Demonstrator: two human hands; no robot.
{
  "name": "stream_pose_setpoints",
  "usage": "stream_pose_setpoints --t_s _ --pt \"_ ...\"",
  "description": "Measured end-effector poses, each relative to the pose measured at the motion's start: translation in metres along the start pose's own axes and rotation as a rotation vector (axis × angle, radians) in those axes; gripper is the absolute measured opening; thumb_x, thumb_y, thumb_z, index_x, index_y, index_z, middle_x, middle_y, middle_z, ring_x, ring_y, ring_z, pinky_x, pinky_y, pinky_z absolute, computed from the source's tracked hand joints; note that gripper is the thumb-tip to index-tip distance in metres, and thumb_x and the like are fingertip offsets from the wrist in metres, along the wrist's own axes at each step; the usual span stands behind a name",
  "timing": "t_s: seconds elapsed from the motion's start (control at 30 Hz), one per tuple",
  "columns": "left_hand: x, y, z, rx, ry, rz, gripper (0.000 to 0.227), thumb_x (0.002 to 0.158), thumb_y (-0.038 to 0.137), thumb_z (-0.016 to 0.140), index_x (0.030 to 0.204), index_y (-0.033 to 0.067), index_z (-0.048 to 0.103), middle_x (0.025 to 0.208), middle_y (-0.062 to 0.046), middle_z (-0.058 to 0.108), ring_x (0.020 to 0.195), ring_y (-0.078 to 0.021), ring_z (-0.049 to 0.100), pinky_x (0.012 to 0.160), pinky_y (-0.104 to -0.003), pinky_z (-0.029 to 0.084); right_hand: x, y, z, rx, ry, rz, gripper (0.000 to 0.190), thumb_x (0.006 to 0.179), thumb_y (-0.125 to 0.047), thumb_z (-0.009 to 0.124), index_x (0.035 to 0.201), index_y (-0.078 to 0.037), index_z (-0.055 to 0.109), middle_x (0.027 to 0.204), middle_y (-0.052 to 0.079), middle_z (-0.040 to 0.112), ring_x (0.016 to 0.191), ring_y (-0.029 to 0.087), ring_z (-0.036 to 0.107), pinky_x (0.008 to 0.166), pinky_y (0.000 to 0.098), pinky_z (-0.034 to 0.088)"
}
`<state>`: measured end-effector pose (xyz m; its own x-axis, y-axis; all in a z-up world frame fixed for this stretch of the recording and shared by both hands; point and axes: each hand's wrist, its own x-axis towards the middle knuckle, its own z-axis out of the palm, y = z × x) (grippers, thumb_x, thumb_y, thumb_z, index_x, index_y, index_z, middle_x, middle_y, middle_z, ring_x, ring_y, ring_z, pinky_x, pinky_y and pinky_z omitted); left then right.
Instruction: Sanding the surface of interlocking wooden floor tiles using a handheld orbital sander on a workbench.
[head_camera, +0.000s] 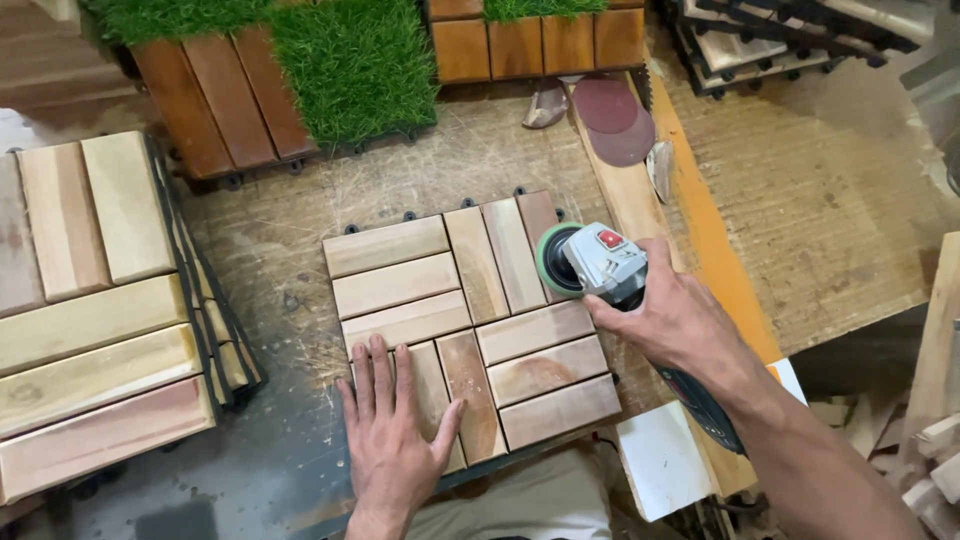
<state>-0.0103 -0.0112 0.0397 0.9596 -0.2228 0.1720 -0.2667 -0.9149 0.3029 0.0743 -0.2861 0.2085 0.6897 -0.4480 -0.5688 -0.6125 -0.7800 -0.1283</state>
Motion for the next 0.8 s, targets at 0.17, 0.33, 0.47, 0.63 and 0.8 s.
stream_pose_setpoints --t_s 0.17,0.33,0.47,0.63,0.8 --pt "0.0 0.001 -0.001 0.015 0.004 0.002 0.105 0.089 0.068 0.056 0.166 0.0092 0.015 0.175 -0.013 0.005 0.162 -0.032 0.003 0.128 -0.056 0.01 0.016 -0.006 -0.002 0.045 0.052 -0.034 0.083 0.079 -0.057 0.066 0.146 -0.018 0.036 0.12 0.022 0.067 0.109 0.043 0.065 0.088 0.0515 0.052" --pt "0.0 0.0 -0.001 0.026 0.022 0.009 0.107 0.088 0.069 0.058 0.166 0.0092 0.015 0.175 -0.012 0.007 0.162 -0.0321 0.005 0.128 -0.056 0.012 0.032 -0.008 -0.005 0.087 0.095 -0.056 0.087 0.079 -0.054 0.07 0.148 -0.014 0.035 0.122 0.027 0.066 0.113 0.047 0.064 0.089 0.0528 0.05" --pt "0.0 0.001 -0.001 0.033 0.01 0.001 0.108 0.087 0.07 0.058 0.166 0.0099 0.015 0.175 -0.012 0.005 0.162 -0.0311 0.003 0.128 -0.054 0.01 0.034 -0.016 -0.015 0.093 0.082 -0.018 0.083 0.081 -0.054 0.067 0.148 -0.015 0.036 0.118 0.023 0.068 0.11 0.043 0.064 0.087 0.0528 0.051" --pt "-0.001 0.0 0.002 0.026 0.024 -0.014 0.107 0.086 0.069 0.061 0.165 0.0102 0.021 0.175 -0.011 0.01 0.162 -0.0315 0.007 0.128 -0.055 0.013 0.04 -0.029 -0.02 0.105 0.076 -0.034 0.078 0.083 -0.052 0.066 0.145 -0.014 0.037 0.118 0.02 0.068 0.108 0.04 0.065 0.084 0.0513 0.051" --pt "0.0 -0.001 0.002 0.009 0.026 -0.013 0.108 0.087 0.07 0.059 0.166 0.0109 0.016 0.175 -0.011 0.009 0.162 -0.0302 0.005 0.129 -0.053 0.01 0.047 -0.044 -0.022 0.119 0.101 -0.078 0.08 0.083 -0.054 0.066 0.146 -0.016 0.035 0.124 0.019 0.065 0.113 0.042 0.062 0.091 0.0534 0.049"
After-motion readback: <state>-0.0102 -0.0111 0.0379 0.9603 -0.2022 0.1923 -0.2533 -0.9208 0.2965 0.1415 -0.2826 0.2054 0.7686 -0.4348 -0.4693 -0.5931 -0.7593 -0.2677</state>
